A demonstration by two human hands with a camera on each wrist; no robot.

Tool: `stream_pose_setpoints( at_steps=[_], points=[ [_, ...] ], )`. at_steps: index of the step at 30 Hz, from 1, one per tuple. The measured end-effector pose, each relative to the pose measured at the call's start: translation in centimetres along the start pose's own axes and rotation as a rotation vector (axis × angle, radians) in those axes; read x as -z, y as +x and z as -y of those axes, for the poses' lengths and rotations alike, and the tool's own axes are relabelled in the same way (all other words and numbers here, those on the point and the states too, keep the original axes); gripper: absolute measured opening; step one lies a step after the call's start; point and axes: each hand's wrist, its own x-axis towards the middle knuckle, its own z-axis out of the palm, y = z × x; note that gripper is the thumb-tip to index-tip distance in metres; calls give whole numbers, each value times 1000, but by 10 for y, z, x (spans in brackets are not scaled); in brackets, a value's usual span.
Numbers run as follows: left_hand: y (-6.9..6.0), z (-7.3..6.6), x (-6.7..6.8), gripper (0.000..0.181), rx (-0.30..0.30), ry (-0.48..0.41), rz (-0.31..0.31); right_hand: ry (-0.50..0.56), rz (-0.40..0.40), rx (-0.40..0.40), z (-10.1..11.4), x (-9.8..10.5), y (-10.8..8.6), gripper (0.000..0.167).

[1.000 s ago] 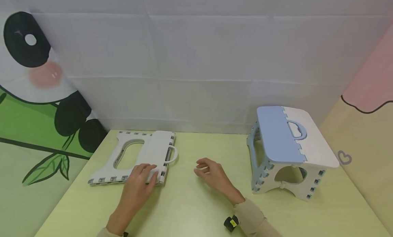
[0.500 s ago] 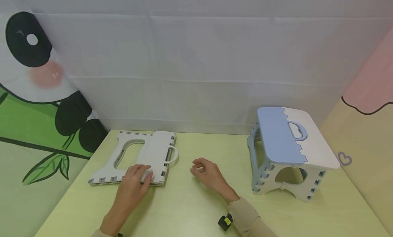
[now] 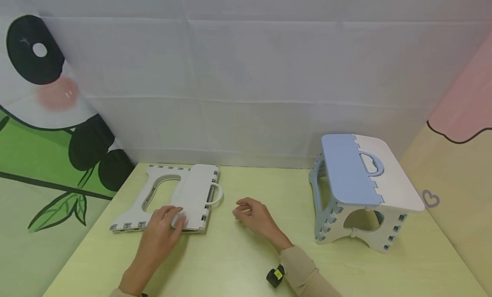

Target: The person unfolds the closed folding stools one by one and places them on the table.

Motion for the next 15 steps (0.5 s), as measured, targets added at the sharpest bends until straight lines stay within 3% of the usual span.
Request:
stream_pose_setpoints(
  at_steps=[15],
  points=[
    [-6, 14, 7, 30, 36, 15, 39, 42, 2, -57, 1, -9, 8, 39]
  ],
)
